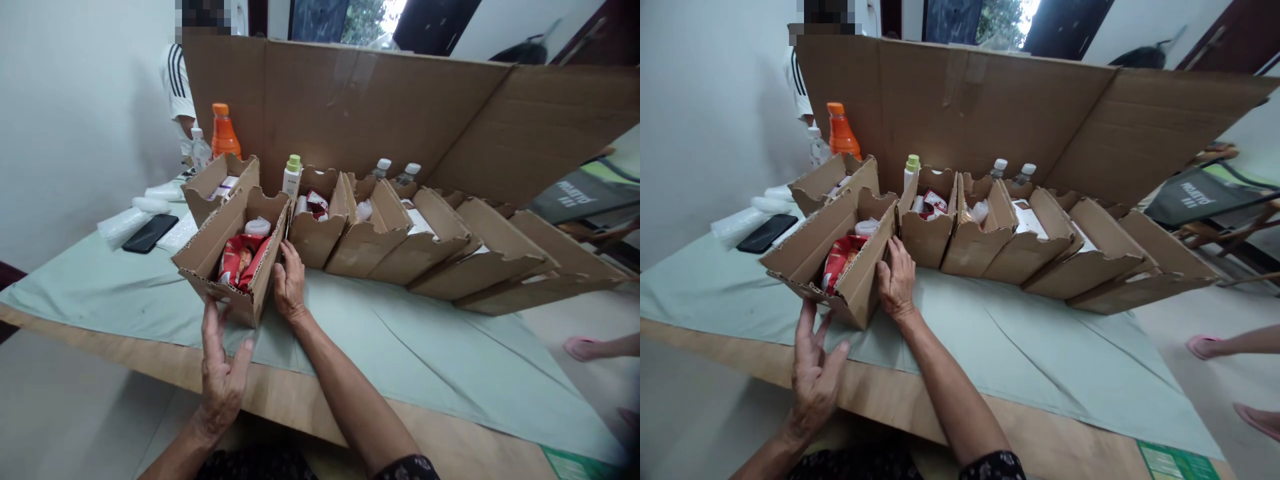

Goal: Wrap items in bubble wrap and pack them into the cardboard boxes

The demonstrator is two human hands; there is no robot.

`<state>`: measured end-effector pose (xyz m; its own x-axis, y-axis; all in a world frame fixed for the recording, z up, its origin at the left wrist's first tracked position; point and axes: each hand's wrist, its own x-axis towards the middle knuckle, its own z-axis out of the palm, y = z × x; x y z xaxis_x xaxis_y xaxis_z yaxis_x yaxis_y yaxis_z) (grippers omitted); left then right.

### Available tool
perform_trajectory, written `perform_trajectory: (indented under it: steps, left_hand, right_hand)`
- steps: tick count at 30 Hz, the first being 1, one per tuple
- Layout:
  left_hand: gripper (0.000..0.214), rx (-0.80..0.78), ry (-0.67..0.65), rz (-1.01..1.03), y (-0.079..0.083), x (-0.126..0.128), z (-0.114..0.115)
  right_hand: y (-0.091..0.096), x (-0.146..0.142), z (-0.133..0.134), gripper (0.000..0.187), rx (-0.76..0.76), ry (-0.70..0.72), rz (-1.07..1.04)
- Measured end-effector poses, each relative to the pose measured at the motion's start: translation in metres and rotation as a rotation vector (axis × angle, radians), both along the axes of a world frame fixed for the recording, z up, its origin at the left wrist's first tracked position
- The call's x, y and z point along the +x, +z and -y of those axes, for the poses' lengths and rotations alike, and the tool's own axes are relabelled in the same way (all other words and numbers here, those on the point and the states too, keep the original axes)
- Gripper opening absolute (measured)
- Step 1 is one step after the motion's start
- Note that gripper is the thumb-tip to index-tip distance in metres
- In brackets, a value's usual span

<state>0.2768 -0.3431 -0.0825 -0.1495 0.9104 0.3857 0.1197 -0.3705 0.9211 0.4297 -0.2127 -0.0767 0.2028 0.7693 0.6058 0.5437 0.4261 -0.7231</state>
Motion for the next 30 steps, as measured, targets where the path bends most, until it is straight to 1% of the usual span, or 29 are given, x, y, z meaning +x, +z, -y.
perform_trajectory:
  steps: [3, 6, 11, 12, 14, 16, 18, 19, 21, 22, 23, 25, 27, 28, 30]
  left_hand:
    - [0.084, -0.014, -0.049, -0.05, 0.002, 0.005, -0.016]
    - [0.087, -0.002, -0.095, -0.104, 0.005, 0.017, -0.047]
    - [0.087, -0.008, -0.129, -0.135, 0.013, 0.053, -0.114]
    - [0.086, -0.018, -0.132, -0.142, 0.014, 0.058, -0.125]
    - [0.082, -0.021, -0.131, -0.181, 0.015, 0.062, -0.138]
    - [0.077, 0.042, -0.111, -0.262, 0.018, 0.054, -0.145]
    - [0.074, 0.17, -0.042, -0.367, 0.026, 0.033, -0.152]
    - [0.075, 0.236, 0.011, -0.417, 0.034, 0.019, -0.159]
    - [0.078, 0.328, 0.131, -0.499, 0.056, -0.009, -0.18]
    - [0.08, 0.345, 0.191, -0.526, 0.069, -0.022, -0.194]
    - [0.078, 0.345, 0.224, -0.553, 0.083, -0.033, -0.209]
    - [0.055, 0.304, 0.195, -0.633, 0.109, -0.051, -0.236]
    - [0.028, 0.252, 0.117, -0.726, 0.126, -0.063, -0.254]
    - [0.022, 0.243, 0.085, -0.765, 0.132, -0.068, -0.257]
    - [0.022, 0.282, 0.056, -0.811, 0.135, -0.076, -0.249]
  right_hand:
    - [-0.015, 0.005, -0.005, 0.052, -0.102, -0.064, -0.143]
    - [-0.026, 0.009, -0.01, 0.048, -0.161, -0.113, -0.231]
    - [-0.029, 0.012, -0.014, 0.044, -0.204, -0.132, -0.343]
    - [-0.029, 0.012, -0.014, 0.042, -0.203, -0.13, -0.357]
    - [-0.029, 0.012, -0.014, 0.039, -0.203, -0.121, -0.379]
    - [-0.03, 0.011, -0.015, 0.038, -0.214, -0.112, -0.403]
    - [-0.033, 0.01, -0.017, 0.038, -0.234, -0.104, -0.429]
    - [-0.035, 0.01, -0.018, 0.037, -0.243, -0.101, -0.441]
    - [-0.038, 0.009, -0.019, 0.037, -0.257, -0.096, -0.46]
    - [-0.039, 0.009, -0.02, 0.036, -0.262, -0.094, -0.466]
    - [-0.039, 0.01, -0.02, 0.035, -0.266, -0.093, -0.471]
    - [-0.04, 0.01, -0.02, 0.034, -0.272, -0.094, -0.475]
    - [-0.04, 0.011, -0.021, 0.034, -0.276, -0.096, -0.477]
    - [-0.04, 0.011, -0.022, 0.034, -0.276, -0.096, -0.479]
    - [-0.04, 0.011, -0.022, 0.034, -0.274, -0.096, -0.487]
